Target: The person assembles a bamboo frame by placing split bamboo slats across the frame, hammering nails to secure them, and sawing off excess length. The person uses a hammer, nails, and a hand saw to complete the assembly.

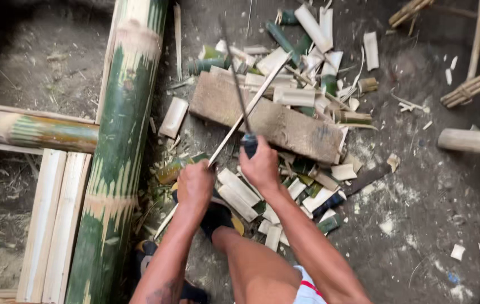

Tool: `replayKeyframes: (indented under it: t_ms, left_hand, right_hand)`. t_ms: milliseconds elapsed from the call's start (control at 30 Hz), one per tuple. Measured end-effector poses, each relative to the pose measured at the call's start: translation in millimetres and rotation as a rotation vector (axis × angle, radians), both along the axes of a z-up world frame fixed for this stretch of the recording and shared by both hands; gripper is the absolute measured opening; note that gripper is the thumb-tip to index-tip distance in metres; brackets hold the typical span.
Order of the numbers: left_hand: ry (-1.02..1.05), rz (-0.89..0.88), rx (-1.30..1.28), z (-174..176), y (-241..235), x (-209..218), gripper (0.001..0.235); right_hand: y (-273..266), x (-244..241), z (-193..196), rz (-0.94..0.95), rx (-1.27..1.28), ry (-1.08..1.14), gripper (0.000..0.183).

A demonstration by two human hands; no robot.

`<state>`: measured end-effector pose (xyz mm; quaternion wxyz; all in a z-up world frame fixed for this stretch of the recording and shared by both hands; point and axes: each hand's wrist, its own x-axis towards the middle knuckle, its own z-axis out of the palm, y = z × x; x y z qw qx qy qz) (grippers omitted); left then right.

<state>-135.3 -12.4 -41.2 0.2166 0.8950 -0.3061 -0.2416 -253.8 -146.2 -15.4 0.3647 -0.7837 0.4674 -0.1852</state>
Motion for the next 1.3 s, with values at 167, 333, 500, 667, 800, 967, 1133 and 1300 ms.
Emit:
replayKeyframes:
  t_ms: [167,333,500,667,800,967,1133,1300]
  left_hand:
    - [-0.117,-0.055,-0.241,1.3,0.9,-5.2,0.014]
    - [0.029,-0.149,-0.003,-18.1,-28.6,18.1,0.013]
    - [0.070,-0.039,-0.124,2.3,4.3,-4.6,0.012]
    - [0.108,-0.070,-0.014,-15.3,-3.0,-0.2,0.024]
    - [-0.136,-0.153,-0.302,-32.3,-26.2,35.8,0.034]
    - [0.620,0.009,0.178,-33.1,-10.3,30.4,0.041]
    - [0.668,0.032,0.207,-14.3,-16.2,31.1,0.048]
    - [0.749,0.121,0.190,-10.1,-20.3,21.0,0.042]
  right_hand:
    - [2.0,-8.8,8.4,-0.154,-0.165,-0.233,0.026]
    - [-5.5,21.0,-18.1,-0.064,-0.031,0.141,0.026]
    - [-1.1,-7.0,14.7,-0.119,-0.041,0.021,0.027]
    - [-1.0,6.5,-18.4,-0.008,-0.063,-0.018,0.030]
    - [-23.6,25.3,-66.2,-0.045,0.047,0.055,0.022]
    - [1.5,-7.9,-53.8,0.014,-0.013,0.078,0.025]
    - [0.9,-0.7,-21.5,-0.048,0.072,0.059,0.026]
    - [-0.8,-11.8,-49.7,0.003,0.113,0.160,0.026]
